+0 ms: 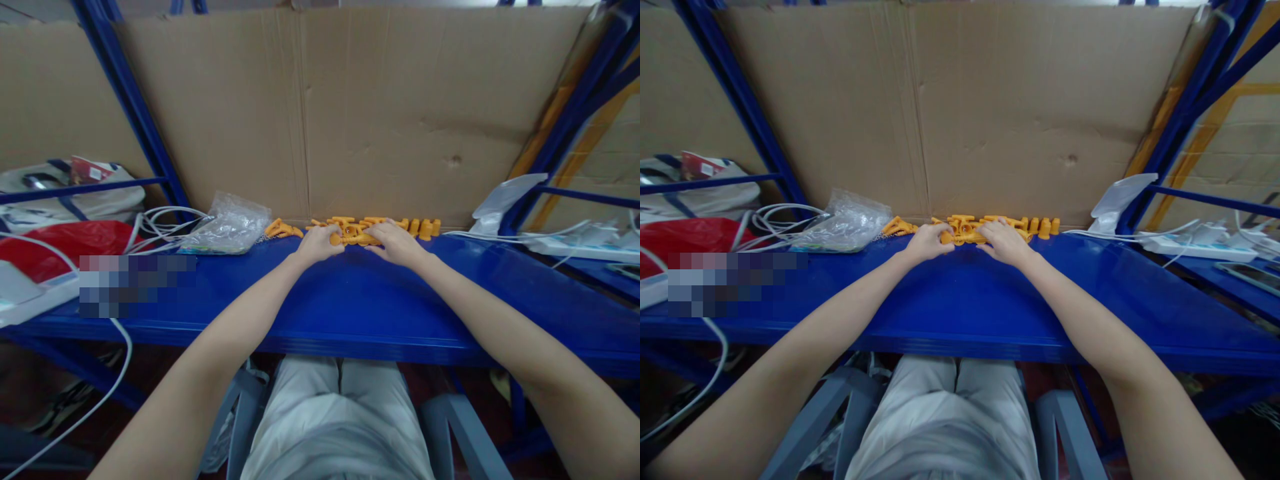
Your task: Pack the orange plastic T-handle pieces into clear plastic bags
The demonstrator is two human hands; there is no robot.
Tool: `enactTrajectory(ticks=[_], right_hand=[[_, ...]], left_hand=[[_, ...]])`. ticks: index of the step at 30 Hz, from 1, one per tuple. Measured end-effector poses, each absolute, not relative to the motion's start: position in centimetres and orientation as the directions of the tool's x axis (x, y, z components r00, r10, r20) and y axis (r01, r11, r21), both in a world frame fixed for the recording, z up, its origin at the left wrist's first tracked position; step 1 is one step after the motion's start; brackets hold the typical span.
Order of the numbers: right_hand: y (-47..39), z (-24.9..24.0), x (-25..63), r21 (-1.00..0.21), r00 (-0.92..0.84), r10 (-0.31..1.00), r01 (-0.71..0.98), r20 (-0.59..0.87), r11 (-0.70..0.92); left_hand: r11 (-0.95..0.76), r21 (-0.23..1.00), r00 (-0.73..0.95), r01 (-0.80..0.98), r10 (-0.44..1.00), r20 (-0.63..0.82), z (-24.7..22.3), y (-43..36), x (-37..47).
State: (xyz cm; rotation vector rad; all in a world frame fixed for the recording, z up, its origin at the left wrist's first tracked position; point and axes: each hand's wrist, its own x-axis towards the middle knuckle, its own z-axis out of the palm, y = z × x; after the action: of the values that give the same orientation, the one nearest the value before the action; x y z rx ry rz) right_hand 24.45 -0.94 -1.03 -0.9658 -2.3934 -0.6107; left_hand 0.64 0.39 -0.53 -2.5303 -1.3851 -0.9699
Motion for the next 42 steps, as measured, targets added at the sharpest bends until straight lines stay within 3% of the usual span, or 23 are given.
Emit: enactTrajectory(ticks=[4, 11, 21, 26, 29, 32, 37, 42], right_hand=[[-0.8, -1.5, 24.3, 0.295, -0.676, 0.493, 0.707, 0.548, 0.642], [-1.2, -1.7, 23.8, 0.255, -0.648, 0.533, 0.733, 0.544, 0.630], [-1.3, -1.2, 23.7, 0.045, -0.585, 0.629, 0.750, 0.512, 0.660], [-1.4, -0.4, 23.7, -0.130, -0.543, 0.743, 0.766, 0.391, 0.629], [-1.4, -0.2, 23.9, -0.181, -0.569, 0.762, 0.752, 0.309, 0.634], [-1.3, -0.4, 23.9, -0.110, -0.563, 0.736, 0.761, 0.376, 0.639], [-1.2, -0.9, 23.8, 0.149, -0.624, 0.569, 0.733, 0.536, 0.664], [-1.4, -0.8, 23.7, 0.087, -0.630, 0.577, 0.711, 0.520, 0.698]], left_hand=[[-0.588, 0.203, 0.396, 0.783, 0.723, 0.566, -0.7, 0.5, 0.8], [-0.586, 0.179, 0.407, 0.790, 0.721, 0.561, -0.6, 0.4, 0.7], [-0.552, 0.099, 0.419, 0.828, 0.727, 0.544, -0.3, -0.4, 1.0], [-0.582, 0.032, 0.467, 0.813, 0.684, 0.561, -0.6, -0.4, 0.9], [-0.603, 0.058, 0.474, 0.796, 0.679, 0.561, -0.7, -0.3, 1.0], [-0.625, 0.159, 0.457, 0.764, 0.699, 0.550, -0.7, 0.0, 1.2], [-0.597, 0.331, 0.411, 0.730, 0.772, 0.486, -0.6, 0.8, 1.1], [-0.632, 0.271, 0.452, 0.726, 0.736, 0.505, -0.6, 0.7, 0.9]])
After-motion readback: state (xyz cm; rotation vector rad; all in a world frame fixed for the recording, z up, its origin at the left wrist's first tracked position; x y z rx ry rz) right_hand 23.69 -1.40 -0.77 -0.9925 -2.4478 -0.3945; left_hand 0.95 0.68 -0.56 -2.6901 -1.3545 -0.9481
